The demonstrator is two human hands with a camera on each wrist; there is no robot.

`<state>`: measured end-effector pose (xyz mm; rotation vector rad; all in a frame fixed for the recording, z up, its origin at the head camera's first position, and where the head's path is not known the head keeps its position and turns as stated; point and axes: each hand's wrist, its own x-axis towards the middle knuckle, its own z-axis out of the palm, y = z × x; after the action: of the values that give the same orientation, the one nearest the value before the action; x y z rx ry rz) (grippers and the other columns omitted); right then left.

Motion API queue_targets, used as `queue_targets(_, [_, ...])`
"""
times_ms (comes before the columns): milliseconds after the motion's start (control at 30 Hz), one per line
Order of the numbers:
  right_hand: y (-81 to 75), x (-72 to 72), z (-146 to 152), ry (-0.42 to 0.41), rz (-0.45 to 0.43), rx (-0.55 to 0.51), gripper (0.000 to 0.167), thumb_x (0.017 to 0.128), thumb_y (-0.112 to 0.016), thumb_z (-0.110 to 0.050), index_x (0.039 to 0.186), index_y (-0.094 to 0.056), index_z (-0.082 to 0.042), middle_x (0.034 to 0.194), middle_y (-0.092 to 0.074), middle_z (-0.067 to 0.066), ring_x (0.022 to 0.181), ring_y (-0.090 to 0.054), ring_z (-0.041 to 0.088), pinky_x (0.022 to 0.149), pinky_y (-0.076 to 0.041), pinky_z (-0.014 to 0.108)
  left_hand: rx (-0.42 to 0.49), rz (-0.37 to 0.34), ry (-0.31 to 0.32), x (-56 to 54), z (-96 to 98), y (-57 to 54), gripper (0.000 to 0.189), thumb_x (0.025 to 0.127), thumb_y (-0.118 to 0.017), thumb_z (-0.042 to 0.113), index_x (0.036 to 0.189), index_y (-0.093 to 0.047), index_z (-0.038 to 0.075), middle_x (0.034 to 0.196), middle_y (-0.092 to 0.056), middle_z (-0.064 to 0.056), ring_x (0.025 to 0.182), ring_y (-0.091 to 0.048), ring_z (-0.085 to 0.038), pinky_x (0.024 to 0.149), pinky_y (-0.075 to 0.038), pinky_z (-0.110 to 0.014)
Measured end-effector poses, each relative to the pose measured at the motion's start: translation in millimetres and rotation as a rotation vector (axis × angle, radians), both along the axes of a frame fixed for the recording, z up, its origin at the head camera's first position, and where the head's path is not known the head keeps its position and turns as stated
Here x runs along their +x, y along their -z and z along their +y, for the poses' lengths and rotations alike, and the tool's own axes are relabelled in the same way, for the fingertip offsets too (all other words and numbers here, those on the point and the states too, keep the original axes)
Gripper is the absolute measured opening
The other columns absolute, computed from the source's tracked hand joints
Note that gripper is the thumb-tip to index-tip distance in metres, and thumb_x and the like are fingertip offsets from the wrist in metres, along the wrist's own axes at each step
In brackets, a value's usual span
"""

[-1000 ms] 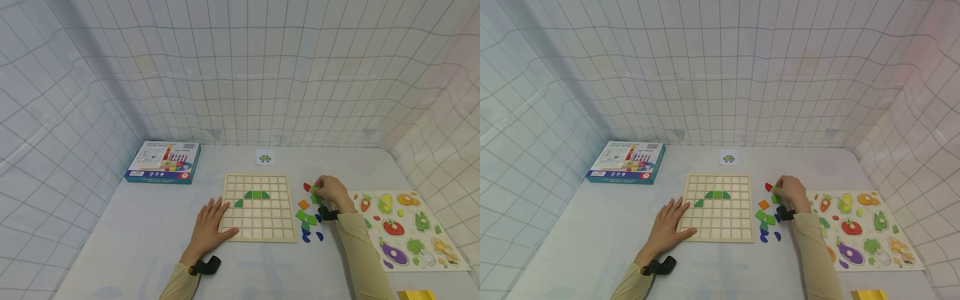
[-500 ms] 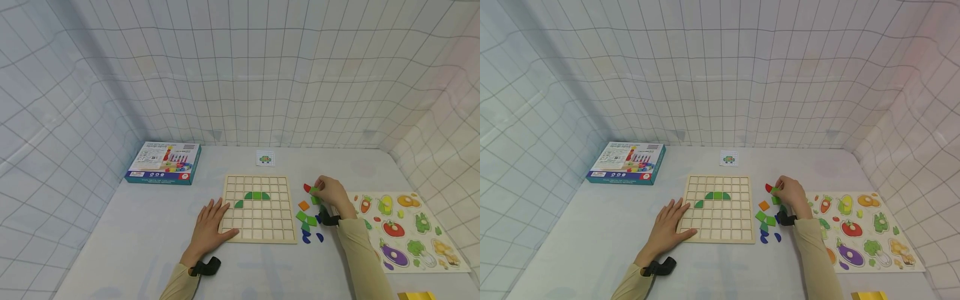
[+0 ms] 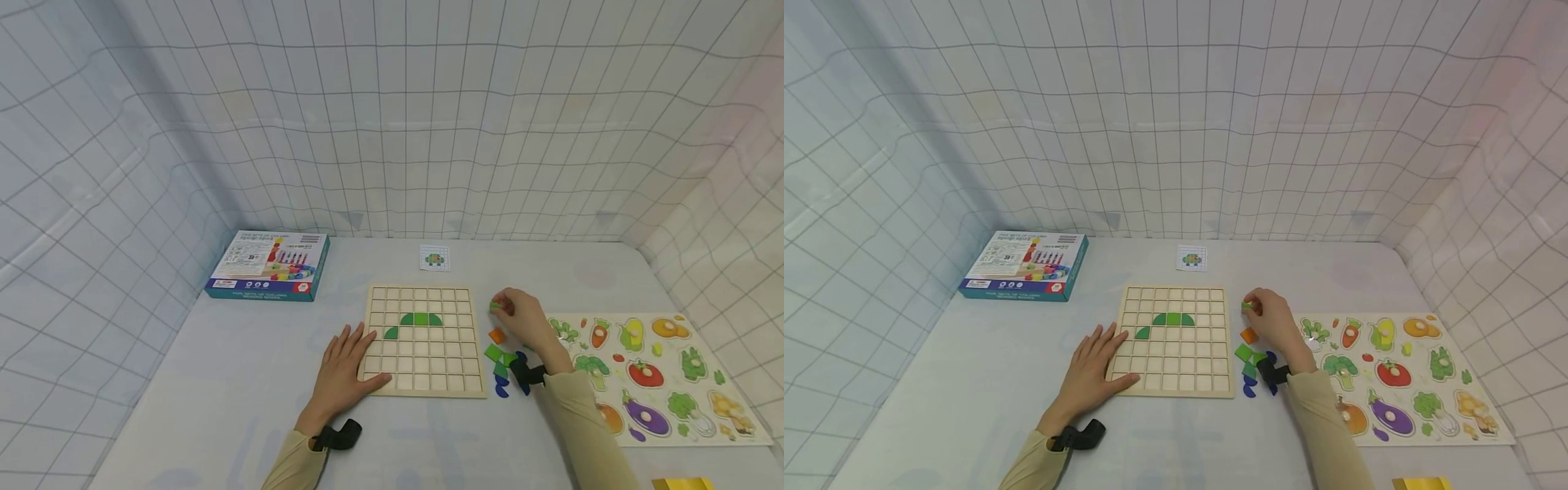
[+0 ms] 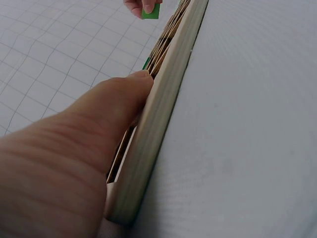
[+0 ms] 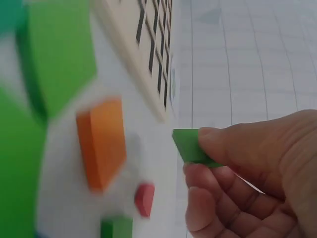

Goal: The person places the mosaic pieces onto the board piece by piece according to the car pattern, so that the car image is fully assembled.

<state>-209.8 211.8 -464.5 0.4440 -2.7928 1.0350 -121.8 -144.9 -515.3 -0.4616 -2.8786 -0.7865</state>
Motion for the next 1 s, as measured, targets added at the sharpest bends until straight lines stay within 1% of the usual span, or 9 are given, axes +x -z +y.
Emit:
queue_targets(100, [2.4,2.1,-16.7,-0.065,0.057,-0.047,0.013,0.083,-0.071,-0.001,0.094,-0.065,0.000,0.077,-0.056,0.002,0.067,-0.051,0.016,0.058,-0.044,0.030,0.002,0.006,0.001,0.1,0.1,0.6,0.085,0.078,-0.067,0.059,0.146,-0.041,0.015,0.154,-0.025,-0.009,0.142,-0.012,-0.029,0.112,-0.005,-0.047])
queue_targets(167, [4.6,4.0,-28.7,-0.112,0.080,-0.075,0.013,0.082,-0.072,-0.001,0.092,-0.065,-0.001,0.078,-0.057,0.001,0.067,-0.052,0.015,0.059,-0.046,0.029,-0.001,0.008,0.002,0.2,0.1,1.1,0.085,0.078,-0.067,0.059,0.146,-0.041,0.015,0.154,-0.025,-0.009,0.142,-0.012,-0.030,0.112,-0.005,-0.047])
queue_targets(233, [6.4,6.6,-41.5,-0.151,0.070,-0.114,0.012,0.081,-0.073,-0.001,0.091,-0.065,-0.001,0.079,-0.059,0.001,0.068,-0.055,0.014,0.061,-0.048,0.029,-0.003,0.008,0.002,0.3,0.2,1.4,0.085,0.078,-0.067,0.059,0.145,-0.041,0.015,0.154,-0.025,-0.009,0.142,-0.012,-0.030,0.112,-0.005,-0.047])
queue_targets(400, [12.2,11.7,-71.1,-0.198,-0.018,-0.163,0.010,0.081,-0.073,-0.001,0.088,-0.067,-0.005,0.082,-0.061,-0.001,0.071,-0.056,0.012,0.064,-0.050,0.027,-0.005,0.007,0.003,0.4,0.4,0.6,0.084,0.078,-0.067,0.059,0.145,-0.041,0.015,0.154,-0.026,-0.009,0.142,-0.012,-0.030,0.112,-0.005,-0.047])
queue_targets(500, [13.3,13.2,-86.6,-0.228,-0.062,-0.151,0.008,0.082,-0.071,-0.001,0.088,-0.068,-0.006,0.080,-0.060,-0.003,0.071,-0.056,0.011,0.064,-0.049,0.026,-0.007,0.006,0.001,0.3,0.5,-0.4,0.084,0.078,-0.067,0.058,0.145,-0.041,0.015,0.154,-0.026,-0.009,0.142,-0.012,-0.030,0.112,-0.005,-0.047])
queue_targets(600, [11.2,14.5,-99.4,-0.255,-0.096,-0.136,0.005,0.084,-0.070,-0.003,0.088,-0.068,-0.007,0.080,-0.060,-0.005,0.071,-0.055,0.010,0.064,-0.049,0.025,-0.013,0.001,-0.001,-0.1,0.6,-1.2,0.084,0.079,-0.066,0.059,0.146,-0.040,0.015,0.154,-0.025,-0.009,0.142,-0.012,-0.030,0.112,-0.005,-0.047])
queue_targets(733, [8.1,15.1,-113.4,-0.270,-0.107,-0.121,0.002,0.086,-0.069,-0.005,0.088,-0.069,-0.005,0.079,-0.060,-0.006,0.070,-0.055,0.009,0.064,-0.048,0.025,-0.014,-0.004,0.004,-0.4,0.6,-1.6,0.084,0.079,-0.065,0.060,0.146,-0.040,0.016,0.154,-0.025,-0.009,0.142,-0.011,-0.029,0.112,-0.005,-0.046])
queue_targets(833, [8.0,14.0,-122.1,-0.270,-0.110,-0.105,0.004,0.086,-0.069,-0.008,0.088,-0.070,-0.005,0.078,-0.061,-0.007,0.070,-0.055,0.008,0.064,-0.048,0.025,-0.008,-0.002,0.006,-0.2,0.4,-1.7,0.084,0.079,-0.066,0.059,0.146,-0.040,0.016,0.154,-0.025,-0.009,0.142,-0.012,-0.029,0.112,-0.005,-0.046])
queue_targets(1000, [9.2,11.6,-131.2,-0.268,-0.130,-0.064,0.002,0.086,-0.071,-0.011,0.086,-0.069,-0.012,0.075,-0.059,-0.009,0.068,-0.054,0.007,0.062,-0.047,0.026,-0.014,0.006,0.001,-0.1,0.6,-1.0,0.084,0.078,-0.066,0.060,0.145,-0.041,0.015,0.154,-0.026,-0.009,0.142,-0.012,-0.030,0.112,-0.005,-0.047])
